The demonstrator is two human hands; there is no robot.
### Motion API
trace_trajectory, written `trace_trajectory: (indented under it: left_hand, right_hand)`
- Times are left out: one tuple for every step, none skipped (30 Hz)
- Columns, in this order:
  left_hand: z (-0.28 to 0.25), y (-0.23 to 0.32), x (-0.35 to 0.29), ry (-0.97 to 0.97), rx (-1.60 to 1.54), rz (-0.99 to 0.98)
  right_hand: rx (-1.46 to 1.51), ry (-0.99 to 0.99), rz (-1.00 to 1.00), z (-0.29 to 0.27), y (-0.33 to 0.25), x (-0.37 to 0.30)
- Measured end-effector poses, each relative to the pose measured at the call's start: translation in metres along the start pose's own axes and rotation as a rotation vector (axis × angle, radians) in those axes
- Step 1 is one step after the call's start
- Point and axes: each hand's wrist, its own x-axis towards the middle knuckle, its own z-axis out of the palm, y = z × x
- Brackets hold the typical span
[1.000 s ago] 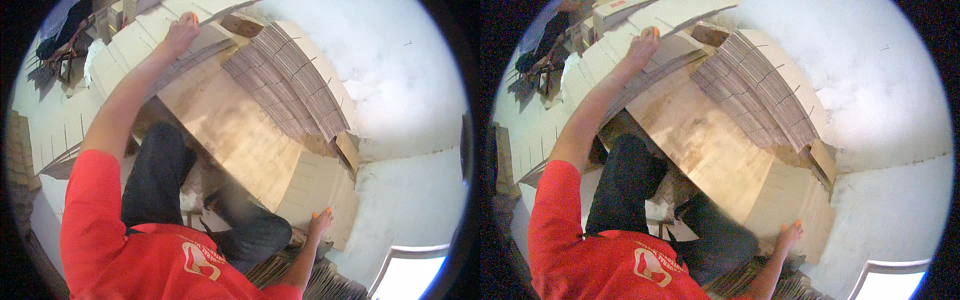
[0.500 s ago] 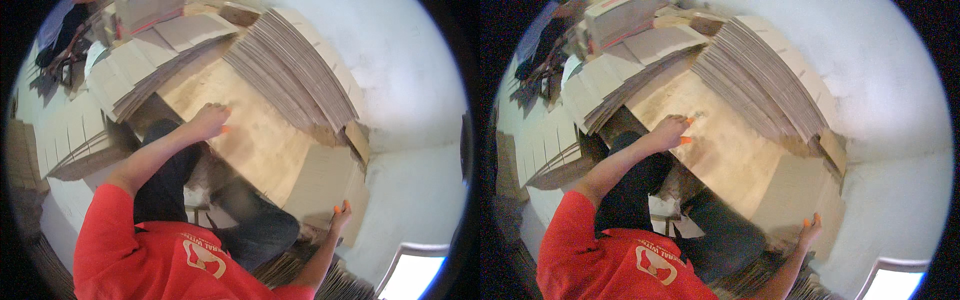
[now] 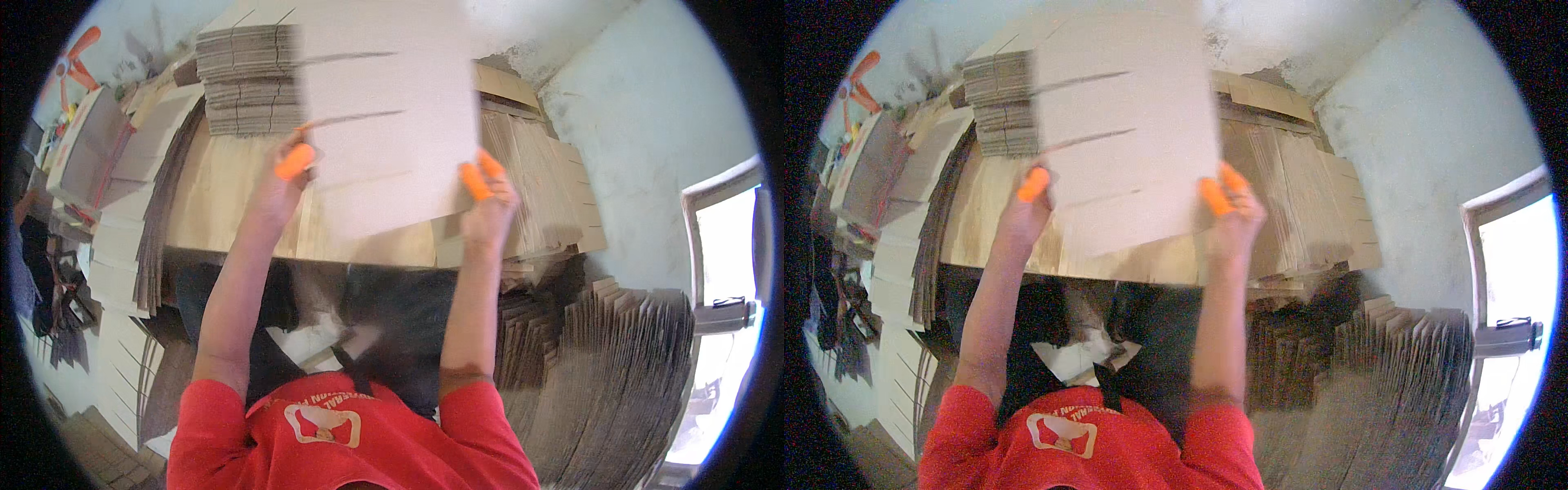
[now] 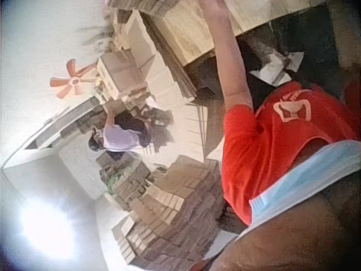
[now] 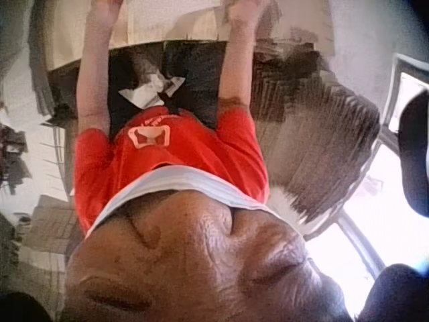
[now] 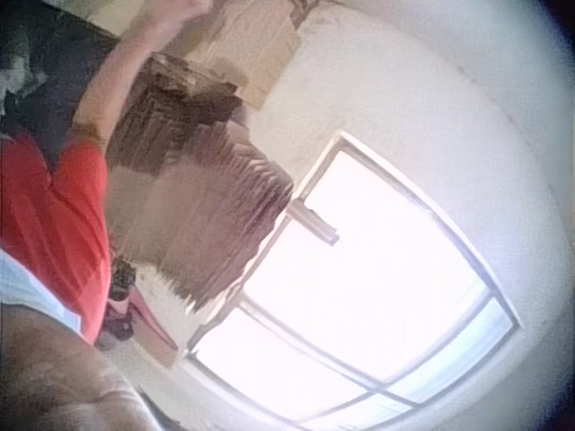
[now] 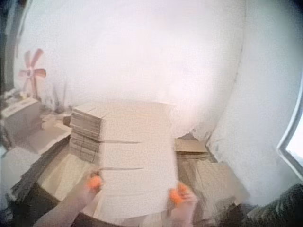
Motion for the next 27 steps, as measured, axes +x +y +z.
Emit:
trace_trajectory:
  left_hand:
    - [0.006, 0.008, 0.001, -0.002, -0.049, 0.042]
    - [0.01, 0.02, -0.001, 0.005, -0.095, 0.087]
    - [0.01, 0.029, 0.001, 0.012, -0.14, 0.132]
    - [-0.009, 0.039, 0.004, 0.041, 0.022, 0.153]
    - [-0.019, 0.045, 0.009, 0.069, 0.027, 0.164]
    - [-0.028, 0.05, 0.015, 0.097, 0.032, 0.175]
    - [-0.021, 0.058, 0.019, 0.12, 0.032, 0.189]
    - [-0.015, 0.067, 0.022, 0.09, -0.036, 0.105]
    - [-0.006, 0.076, 0.027, 0.007, 0.141, 0.076]
    - [0.012, 0.084, 0.029, -0.069, 0.315, 0.038]
    - [0.02, 0.086, 0.031, -0.136, 0.484, -0.004]
    - [0.02, 0.084, 0.044, -0.24, 0.574, -0.008]
    - [0.022, 0.083, 0.058, -0.229, 0.759, 0.005]
    - [0.025, 0.084, 0.072, -0.206, 0.946, 0.021]
    - [0.035, 0.076, 0.09, -0.228, 0.982, 0.143]
    - [0.049, 0.076, 0.105, -0.241, 1.025, 0.276]
    - [0.054, 0.079, 0.122, -0.23, 1.309, 0.543]
    - [0.058, 0.078, 0.144, -0.224, 1.58, 0.814]
    - [0.06, 0.078, 0.162, -0.206, 1.644, 0.953]
    - [0.062, 0.072, 0.182, -0.194, 1.701, 1.095]
    - [0.065, 0.064, 0.2, -0.191, 1.745, 1.242]
    - [0.059, 0.06, 0.211, -0.165, 1.899, 1.242]
    - [0.058, 0.054, 0.22, -0.143, 2.048, 1.241]
    - [0.055, 0.05, 0.229, -0.118, 2.198, 1.233]
    - [0.058, 0.052, 0.237, -0.193, 2.195, 1.12]
    - [0.061, 0.055, 0.245, -0.264, 2.187, 1.008]
    - [0.061, 0.057, 0.25, -0.333, 2.175, 0.894]
  right_hand:
    - [-0.015, -0.116, 0.02, 0.006, 0.011, 0.0]
    - [-0.039, -0.161, 0.02, 0.018, 0.015, -0.001]
    - [-0.063, -0.208, 0.019, 0.029, 0.015, -0.002]
    - [-0.079, -0.273, 0.016, 0.042, 0.01, -0.001]
    - [-0.071, -0.342, 0.078, 0.048, 0.003, 0.003]
    - [-0.064, -0.41, 0.138, 0.053, -0.005, 0.006]
    - [-0.06, -0.479, 0.192, 0.054, -0.008, 0.013]
    - [-0.034, -0.532, 0.231, 0.051, -0.006, 0.022]
    - [-0.009, -0.584, 0.269, 0.043, -0.004, 0.034]
    - [-0.043, -0.587, 0.282, 0.038, 0.0, 0.04]
    - [-0.079, -0.599, 0.297, 0.034, 0.003, 0.043]
    - [-0.166, -0.56, 0.278, 0.032, 0.007, 0.044]
    - [-0.258, -0.522, 0.258, 0.03, 0.009, 0.042]
    - [-0.229, -0.397, 0.206, 0.033, 0.0, 0.037]
    - [-0.212, -0.251, 0.15, 0.03, -0.008, 0.033]
    - [-0.259, -0.109, 0.06, 0.008, 0.015, 0.041]
    - [-0.225, -0.022, 0.033, -0.006, 0.025, 0.046]
    - [-0.199, 0.073, 0.0, -0.022, 0.035, 0.052]
    - [-0.088, 0.108, 0.031, -0.023, 0.028, 0.051]
    - [0.022, 0.148, 0.06, -0.024, 0.024, 0.051]
    - [0.087, 0.161, 0.059, -0.029, 0.026, 0.054]
    - [0.156, 0.166, 0.062, -0.032, 0.032, 0.057]
    - [0.224, 0.176, 0.062, -0.034, 0.035, 0.06]
    - [0.243, 0.183, 0.093, -0.034, 0.037, 0.062]
    - [0.264, 0.195, 0.128, -0.033, 0.04, 0.062]
    - [0.286, 0.206, 0.162, -0.032, 0.043, 0.061]
    - [0.31, 0.186, 0.163, -0.03, 0.044, 0.061]
